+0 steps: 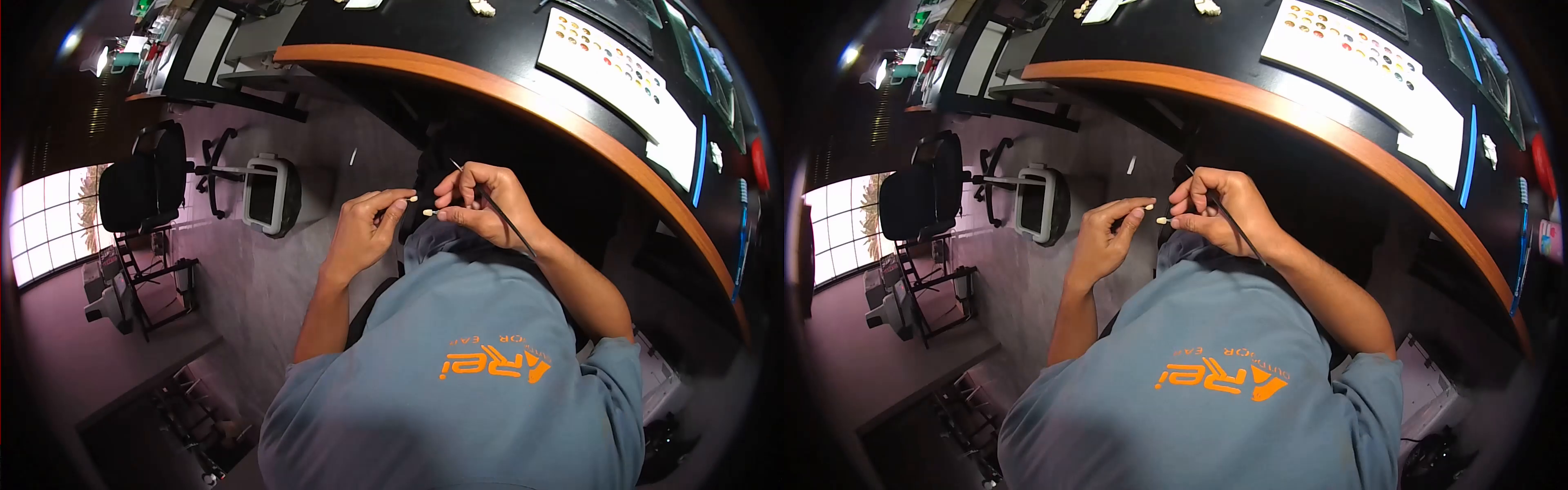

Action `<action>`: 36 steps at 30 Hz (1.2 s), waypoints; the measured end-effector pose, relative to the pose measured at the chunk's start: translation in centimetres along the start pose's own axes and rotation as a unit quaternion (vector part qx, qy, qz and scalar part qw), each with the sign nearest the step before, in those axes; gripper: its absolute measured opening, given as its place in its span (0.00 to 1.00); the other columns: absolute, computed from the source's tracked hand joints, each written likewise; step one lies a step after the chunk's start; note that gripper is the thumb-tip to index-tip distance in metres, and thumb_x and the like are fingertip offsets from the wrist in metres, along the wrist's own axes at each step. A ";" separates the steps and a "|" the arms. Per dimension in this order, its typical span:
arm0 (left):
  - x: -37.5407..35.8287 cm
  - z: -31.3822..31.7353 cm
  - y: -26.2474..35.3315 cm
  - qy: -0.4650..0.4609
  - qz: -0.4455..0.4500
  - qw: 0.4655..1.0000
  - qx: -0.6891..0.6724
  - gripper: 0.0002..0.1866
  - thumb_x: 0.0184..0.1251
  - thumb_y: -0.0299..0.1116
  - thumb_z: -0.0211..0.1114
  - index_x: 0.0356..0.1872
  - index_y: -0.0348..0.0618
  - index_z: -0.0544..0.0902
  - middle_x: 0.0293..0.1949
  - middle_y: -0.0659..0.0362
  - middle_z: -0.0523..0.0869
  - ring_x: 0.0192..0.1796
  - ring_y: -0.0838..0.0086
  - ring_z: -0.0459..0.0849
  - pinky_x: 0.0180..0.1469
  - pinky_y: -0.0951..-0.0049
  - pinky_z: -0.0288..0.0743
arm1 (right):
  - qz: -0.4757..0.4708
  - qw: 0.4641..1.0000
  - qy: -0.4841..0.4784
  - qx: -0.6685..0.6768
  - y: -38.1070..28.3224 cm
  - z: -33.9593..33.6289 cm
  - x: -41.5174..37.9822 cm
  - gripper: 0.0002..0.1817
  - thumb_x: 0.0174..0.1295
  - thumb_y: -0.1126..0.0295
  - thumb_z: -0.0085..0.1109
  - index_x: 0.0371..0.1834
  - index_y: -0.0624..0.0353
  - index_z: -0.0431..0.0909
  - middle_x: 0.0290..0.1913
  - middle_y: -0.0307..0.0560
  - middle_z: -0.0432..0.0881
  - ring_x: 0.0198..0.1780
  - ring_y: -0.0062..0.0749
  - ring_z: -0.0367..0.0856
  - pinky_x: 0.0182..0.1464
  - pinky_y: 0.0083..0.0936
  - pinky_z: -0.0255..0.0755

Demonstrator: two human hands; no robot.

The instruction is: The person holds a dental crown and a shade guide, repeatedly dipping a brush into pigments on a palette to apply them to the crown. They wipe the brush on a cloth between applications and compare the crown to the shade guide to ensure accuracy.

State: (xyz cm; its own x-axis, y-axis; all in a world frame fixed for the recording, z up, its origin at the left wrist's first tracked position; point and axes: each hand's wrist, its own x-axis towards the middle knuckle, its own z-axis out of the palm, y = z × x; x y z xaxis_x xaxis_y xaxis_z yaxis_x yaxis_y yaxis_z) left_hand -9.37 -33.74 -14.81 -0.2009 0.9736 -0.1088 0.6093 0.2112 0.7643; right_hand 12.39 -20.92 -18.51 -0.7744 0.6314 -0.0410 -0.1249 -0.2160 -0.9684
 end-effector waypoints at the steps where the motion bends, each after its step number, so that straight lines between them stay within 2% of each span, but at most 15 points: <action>1: 0.1 -0.1 0.1 -0.011 -0.005 1.000 -0.003 0.13 0.81 0.33 0.68 0.57 0.41 0.93 0.28 0.57 0.86 0.27 0.75 0.76 0.32 0.69 0.70 | 0.006 1.000 -0.008 0.006 0.5 0.1 0.2 0.20 0.63 0.83 0.77 0.27 0.58 0.69 0.49 0.56 0.89 0.49 0.28 0.94 0.48 0.22 0.87; 4: 0.3 -0.5 0.7 -0.053 -0.031 0.998 -0.001 0.14 0.81 0.34 0.68 0.59 0.40 0.92 0.30 0.55 0.88 0.28 0.74 0.79 0.33 0.69 0.72 | -0.008 1.000 -0.010 -0.012 1.2 0.0 0.5 0.22 0.62 0.80 0.80 0.27 0.57 0.69 0.50 0.56 0.89 0.53 0.29 0.93 0.50 0.23 0.87; 5: 0.5 -0.5 0.8 -0.069 -0.041 0.997 0.000 0.14 0.81 0.34 0.68 0.59 0.40 0.92 0.31 0.54 0.89 0.28 0.73 0.80 0.33 0.69 0.73 | 0.020 1.000 -0.016 -0.007 0.9 0.0 0.6 0.23 0.61 0.78 0.82 0.26 0.57 0.68 0.51 0.55 0.90 0.56 0.30 0.91 0.52 0.26 0.87; 8: 0.6 -0.1 0.5 -0.071 -0.020 0.997 -0.016 0.15 0.81 0.34 0.68 0.59 0.38 0.92 0.34 0.50 0.92 0.31 0.69 0.85 0.35 0.67 0.77 | 0.011 0.999 -0.037 -0.025 1.7 -0.4 0.9 0.24 0.60 0.78 0.82 0.26 0.56 0.68 0.53 0.56 0.90 0.55 0.29 0.91 0.53 0.28 0.87; 11: 0.7 -0.2 0.4 -0.085 -0.009 0.996 0.013 0.15 0.82 0.35 0.68 0.60 0.41 0.92 0.37 0.53 0.93 0.32 0.75 0.82 0.35 0.72 0.74 | 0.022 0.999 -0.042 -0.015 2.0 -0.3 0.9 0.24 0.60 0.78 0.82 0.26 0.56 0.67 0.53 0.56 0.90 0.56 0.30 0.91 0.54 0.29 0.87; 20: 0.9 -0.1 -0.1 -0.102 -0.009 0.994 0.035 0.15 0.82 0.36 0.69 0.61 0.40 0.92 0.36 0.51 0.93 0.34 0.71 0.86 0.37 0.68 0.78 | 0.034 0.998 -0.049 -0.006 1.9 -0.3 0.9 0.24 0.60 0.80 0.81 0.25 0.55 0.67 0.55 0.58 0.90 0.59 0.34 0.92 0.58 0.32 0.87; 26: 0.9 -0.2 -0.1 -0.108 -0.007 0.993 0.041 0.15 0.82 0.35 0.68 0.61 0.41 0.92 0.34 0.51 0.92 0.32 0.71 0.85 0.36 0.68 0.77 | 0.044 0.998 -0.050 -0.008 1.4 -0.4 0.8 0.23 0.61 0.81 0.79 0.25 0.55 0.67 0.55 0.60 0.90 0.61 0.38 0.91 0.62 0.36 0.87; 36: 0.9 -0.3 0.4 -0.108 0.003 0.992 0.060 0.15 0.81 0.35 0.69 0.61 0.41 0.92 0.27 0.55 0.86 0.27 0.73 0.77 0.32 0.67 0.71 | 0.036 0.998 -0.053 -0.009 1.3 -0.4 0.7 0.22 0.61 0.81 0.79 0.25 0.55 0.68 0.55 0.59 0.90 0.61 0.37 0.91 0.61 0.35 0.88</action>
State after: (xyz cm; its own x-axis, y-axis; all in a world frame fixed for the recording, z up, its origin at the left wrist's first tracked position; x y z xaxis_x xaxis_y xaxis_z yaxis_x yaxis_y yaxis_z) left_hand -9.50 -32.85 -14.43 -0.0362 0.9683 -0.2472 0.6994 0.2012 0.6858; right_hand 11.96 -20.48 -19.86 -0.8421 0.5327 -0.0844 -0.0571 -0.2437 -0.9682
